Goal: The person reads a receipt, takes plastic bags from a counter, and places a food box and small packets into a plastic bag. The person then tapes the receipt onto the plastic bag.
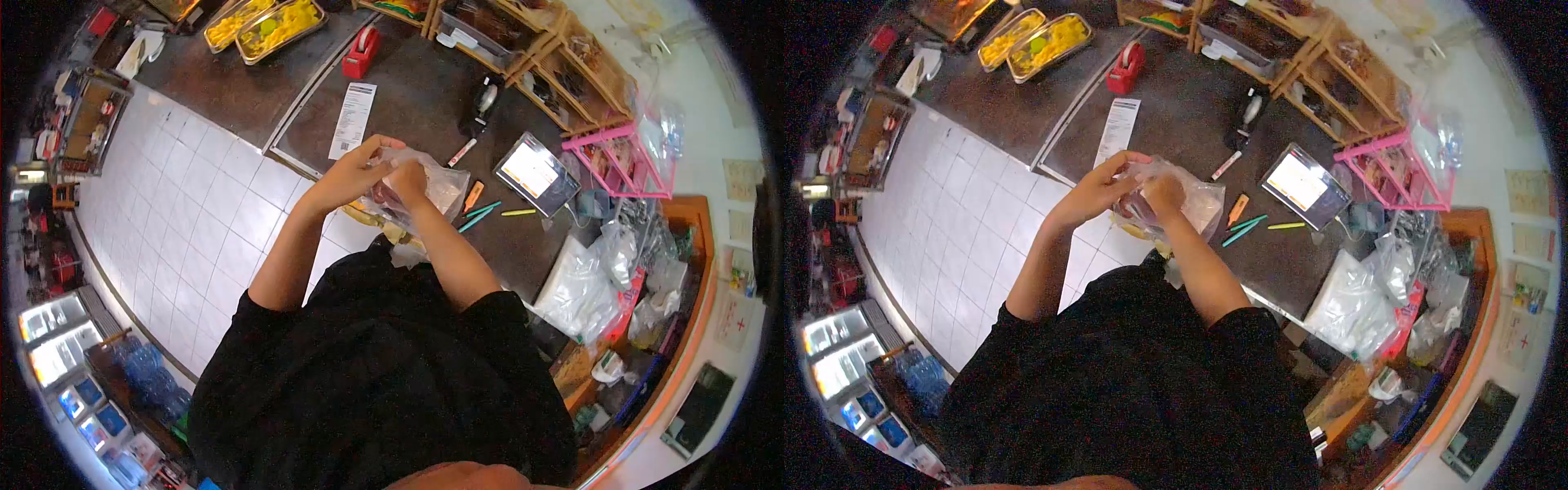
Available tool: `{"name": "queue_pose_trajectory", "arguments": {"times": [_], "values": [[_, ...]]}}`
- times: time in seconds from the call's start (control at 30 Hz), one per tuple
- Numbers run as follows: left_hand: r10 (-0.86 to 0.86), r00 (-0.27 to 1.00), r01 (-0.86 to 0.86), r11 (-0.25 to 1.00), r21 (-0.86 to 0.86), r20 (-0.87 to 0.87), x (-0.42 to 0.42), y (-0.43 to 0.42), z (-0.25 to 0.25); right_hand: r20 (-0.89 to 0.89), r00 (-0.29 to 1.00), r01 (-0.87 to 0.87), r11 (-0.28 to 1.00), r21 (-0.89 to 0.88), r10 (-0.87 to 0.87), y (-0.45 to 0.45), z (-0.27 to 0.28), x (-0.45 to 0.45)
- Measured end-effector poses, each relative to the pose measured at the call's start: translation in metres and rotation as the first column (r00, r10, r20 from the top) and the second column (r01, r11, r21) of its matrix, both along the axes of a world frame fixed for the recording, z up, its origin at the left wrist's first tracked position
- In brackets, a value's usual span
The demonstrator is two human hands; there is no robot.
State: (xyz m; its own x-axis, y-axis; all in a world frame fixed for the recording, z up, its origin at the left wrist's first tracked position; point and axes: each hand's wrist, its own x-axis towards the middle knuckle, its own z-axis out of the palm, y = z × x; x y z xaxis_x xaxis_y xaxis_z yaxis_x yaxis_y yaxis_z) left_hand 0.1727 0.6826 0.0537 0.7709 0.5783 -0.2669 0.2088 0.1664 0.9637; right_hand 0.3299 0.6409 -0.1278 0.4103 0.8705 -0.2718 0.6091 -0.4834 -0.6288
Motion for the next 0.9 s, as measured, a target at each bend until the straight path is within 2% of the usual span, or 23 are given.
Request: {"name": "queue_pose_trajectory", "arguments": {"times": [0.03, 0.1, 0.13, 0.2, 0.23, 0.3, 0.37, 0.43, 0.5, 0.57, 0.6, 0.63, 0.67, 0.7, 0.73, 0.77, 0.8, 0.83, 0.87, 0.9], "values": [[-0.009, 1.000, 0.010, 1.000, 0.025, -0.011, 0.000, 0.000, 0.000, 0.002, 1.000, 0.015, 1.000, 0.000, -0.015, 0.003, -0.005, 0.003], [0.001, 1.000, 0.000, 0.998, 0.055, -0.029, -0.003, 0.001, 0.001, -0.255, 0.952, -0.131, 0.980, 0.149, 0.167, 0.004, -0.015, 0.005], [0.027, 0.999, -0.023, 0.996, 0.089, -0.046, -0.005, 0.002, 0.003, -0.258, 0.954, -0.116, 0.982, 0.151, 0.152, 0.002, -0.009, 0.003], [0.048, 0.998, -0.044, 0.989, 0.143, -0.029, -0.010, 0.005, -0.001, -0.351, 0.933, -0.075, 0.997, 0.029, 0.081, 0.001, 0.003, 0.002], [0.085, 0.996, -0.082, 0.979, 0.187, -0.010, -0.012, 0.006, -0.004, -0.349, 0.934, -0.067, 0.997, 0.033, 0.075, -0.007, 0.009, 0.004], [0.095, 0.995, -0.095, 0.976, 0.194, 0.007, -0.017, 0.008, -0.006, -0.182, 0.941, -0.285, 0.958, 0.036, 0.286, -0.035, 0.020, 0.011], [0.111, 0.994, -0.114, 0.975, 0.190, 0.023, -0.021, 0.008, -0.009, -0.552, 0.813, -0.162, 0.983, 0.087, 0.184, -0.072, 0.097, 0.008], [0.114, 0.993, -0.111, 0.957, 0.270, 0.005, -0.023, 0.008, -0.012, -0.465, 0.846, -0.148, 0.952, 0.267, 0.262, -0.104, 0.118, 0.022], [0.129, 0.992, -0.119, 0.945, 0.304, -0.011, -0.023, 0.007, -0.012, -0.453, 0.863, -0.140, 0.967, 0.211, 0.224, -0.129, 0.150, 0.046], [0.135, 0.990, -0.118, 0.933, 0.339, -0.027, -0.020, 0.004, -0.010, -0.439, 0.881, -0.121, 0.981, 0.153, 0.178, -0.151, 0.154, 0.079], [0.168, 0.986, -0.156, 0.907, 0.392, 0.005, -0.018, 0.003, -0.008, -0.188, 0.959, -0.160, 0.953, 0.257, 0.211, -0.164, 0.141, 0.099], [0.198, 0.979, -0.195, 0.875, 0.443, 0.039, -0.015, 0.002, -0.007, 0.079, 0.975, -0.223, 0.913, 0.342, 0.208, -0.177, 0.130, 0.117], [0.195, 0.981, -0.174, 0.888, 0.425, -0.006, -0.015, 0.004, -0.009, 0.083, 0.977, -0.213, 0.916, 0.339, 0.196, -0.191, 0.124, 0.133], [0.185, 0.983, -0.167, 0.890, 0.424, -0.001, -0.013, 0.004, -0.009, 0.014, 0.999, -0.041, 0.963, 0.267, 0.038, -0.206, 0.119, 0.147], [0.193, 0.981, -0.167, 0.853, 0.494, -0.002, -0.011, 0.004, -0.007, -0.043, 0.991, 0.130, 0.975, 0.182, -0.124, -0.220, 0.111, 0.161], [0.202, 0.979, -0.165, 0.813, 0.559, -0.006, -0.007, 0.001, -0.005, -0.041, 0.990, 0.137, 0.975, 0.177, -0.132, -0.234, 0.098, 0.175], [0.188, 0.968, -0.076, 0.851, 0.520, -0.165, -0.003, -0.001, 0.013, -0.395, 0.876, 0.376, 0.904, 0.204, -0.276, -0.250, 0.079, 0.188], [0.181, 0.970, -0.072, 0.853, 0.517, -0.165, 0.001, -0.002, 0.013, -0.698, 0.628, 0.593, 0.792, 0.145, -0.343, -0.263, 0.059, 0.199], [0.235, 0.961, -0.061, 0.693, 0.718, -0.145, 0.003, -0.002, 0.012, -0.656, 0.714, 0.543, 0.785, 0.300, -0.243, -0.276, 0.036, 0.209], [0.283, 0.953, -0.044, 0.490, 0.871, -0.111, 0.008, -0.005, 0.011, -0.654, 0.715, 0.545, 0.784, 0.298, -0.249, -0.286, 0.022, 0.216]]}}
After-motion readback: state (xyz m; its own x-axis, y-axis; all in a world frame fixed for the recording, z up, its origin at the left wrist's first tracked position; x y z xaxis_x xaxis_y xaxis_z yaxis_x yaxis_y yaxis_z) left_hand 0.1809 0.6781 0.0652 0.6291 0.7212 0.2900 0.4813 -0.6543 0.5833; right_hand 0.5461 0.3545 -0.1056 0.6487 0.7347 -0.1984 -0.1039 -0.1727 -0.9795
